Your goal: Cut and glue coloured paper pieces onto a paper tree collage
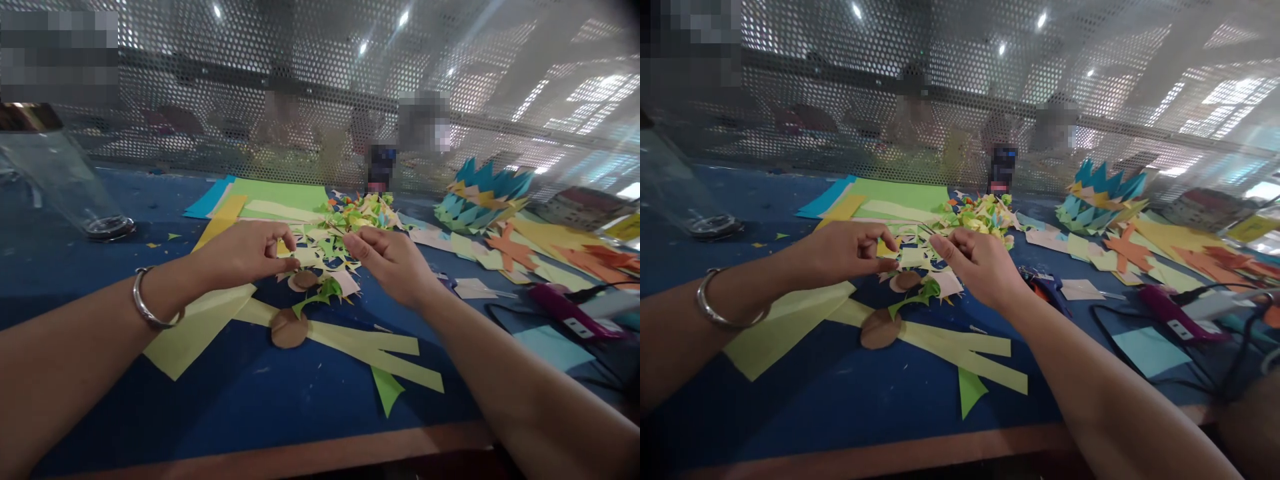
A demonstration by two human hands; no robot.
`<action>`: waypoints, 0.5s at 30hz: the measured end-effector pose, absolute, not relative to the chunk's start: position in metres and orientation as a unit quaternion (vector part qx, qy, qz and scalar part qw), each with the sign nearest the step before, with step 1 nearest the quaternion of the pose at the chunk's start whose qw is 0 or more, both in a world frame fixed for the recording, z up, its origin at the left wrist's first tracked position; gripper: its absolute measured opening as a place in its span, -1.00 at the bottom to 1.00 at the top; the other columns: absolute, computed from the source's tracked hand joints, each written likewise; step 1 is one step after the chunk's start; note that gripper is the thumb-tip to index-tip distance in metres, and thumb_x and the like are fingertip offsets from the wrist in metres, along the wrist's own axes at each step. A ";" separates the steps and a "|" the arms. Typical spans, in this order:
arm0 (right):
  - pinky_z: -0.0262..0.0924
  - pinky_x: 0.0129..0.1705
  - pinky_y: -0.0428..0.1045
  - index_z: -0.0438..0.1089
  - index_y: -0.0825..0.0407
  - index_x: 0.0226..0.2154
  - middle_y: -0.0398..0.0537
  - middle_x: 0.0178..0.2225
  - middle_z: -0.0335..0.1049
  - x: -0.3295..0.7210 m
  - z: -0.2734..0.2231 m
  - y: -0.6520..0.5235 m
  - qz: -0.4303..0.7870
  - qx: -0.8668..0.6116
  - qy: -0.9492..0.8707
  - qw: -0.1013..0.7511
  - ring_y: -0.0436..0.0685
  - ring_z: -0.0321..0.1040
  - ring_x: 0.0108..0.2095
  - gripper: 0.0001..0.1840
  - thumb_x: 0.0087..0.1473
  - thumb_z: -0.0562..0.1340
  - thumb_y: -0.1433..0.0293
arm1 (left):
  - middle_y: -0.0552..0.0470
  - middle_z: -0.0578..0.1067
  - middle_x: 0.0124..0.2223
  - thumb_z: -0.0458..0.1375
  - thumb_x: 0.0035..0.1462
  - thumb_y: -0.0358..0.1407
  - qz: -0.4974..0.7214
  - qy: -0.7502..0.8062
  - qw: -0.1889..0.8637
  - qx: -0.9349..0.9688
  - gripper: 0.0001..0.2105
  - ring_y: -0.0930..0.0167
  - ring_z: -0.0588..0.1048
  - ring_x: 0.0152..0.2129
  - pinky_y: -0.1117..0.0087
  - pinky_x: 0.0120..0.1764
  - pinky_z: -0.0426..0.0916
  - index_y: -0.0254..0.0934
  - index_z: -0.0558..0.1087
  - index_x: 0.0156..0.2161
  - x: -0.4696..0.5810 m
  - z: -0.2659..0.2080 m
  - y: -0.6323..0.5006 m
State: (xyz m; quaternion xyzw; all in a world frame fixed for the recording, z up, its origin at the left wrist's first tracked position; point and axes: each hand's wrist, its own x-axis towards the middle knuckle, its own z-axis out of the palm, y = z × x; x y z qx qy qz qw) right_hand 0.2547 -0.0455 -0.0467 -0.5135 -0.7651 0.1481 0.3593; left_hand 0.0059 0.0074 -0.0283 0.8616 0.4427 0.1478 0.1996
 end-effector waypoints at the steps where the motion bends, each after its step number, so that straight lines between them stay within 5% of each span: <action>1: -0.21 -0.48 -0.01 0.03 -0.01 -0.55 -0.26 -0.59 -0.09 0.255 -0.047 -0.045 0.140 -0.512 -0.767 0.359 -0.03 -0.05 -0.55 -0.44 0.33 0.07 -0.01 | 0.09 0.50 -0.50 0.24 0.09 -0.01 0.149 0.440 0.183 0.866 -0.65 0.39 0.43 -0.57 0.42 -0.49 0.16 -0.22 0.51 -0.14 0.006 -0.028 0.006; 15: -0.21 -0.49 0.01 0.14 -0.02 -0.53 -0.14 -0.61 0.18 0.261 -0.059 -0.033 0.086 -0.585 -0.791 0.157 0.02 0.05 -0.59 -0.49 0.26 0.12 -0.02 | -0.08 0.54 -0.22 0.14 0.18 -0.11 0.105 0.390 0.126 0.906 -0.70 0.31 0.47 -0.39 0.37 -0.42 0.18 -0.25 0.54 -0.11 0.018 -0.050 0.002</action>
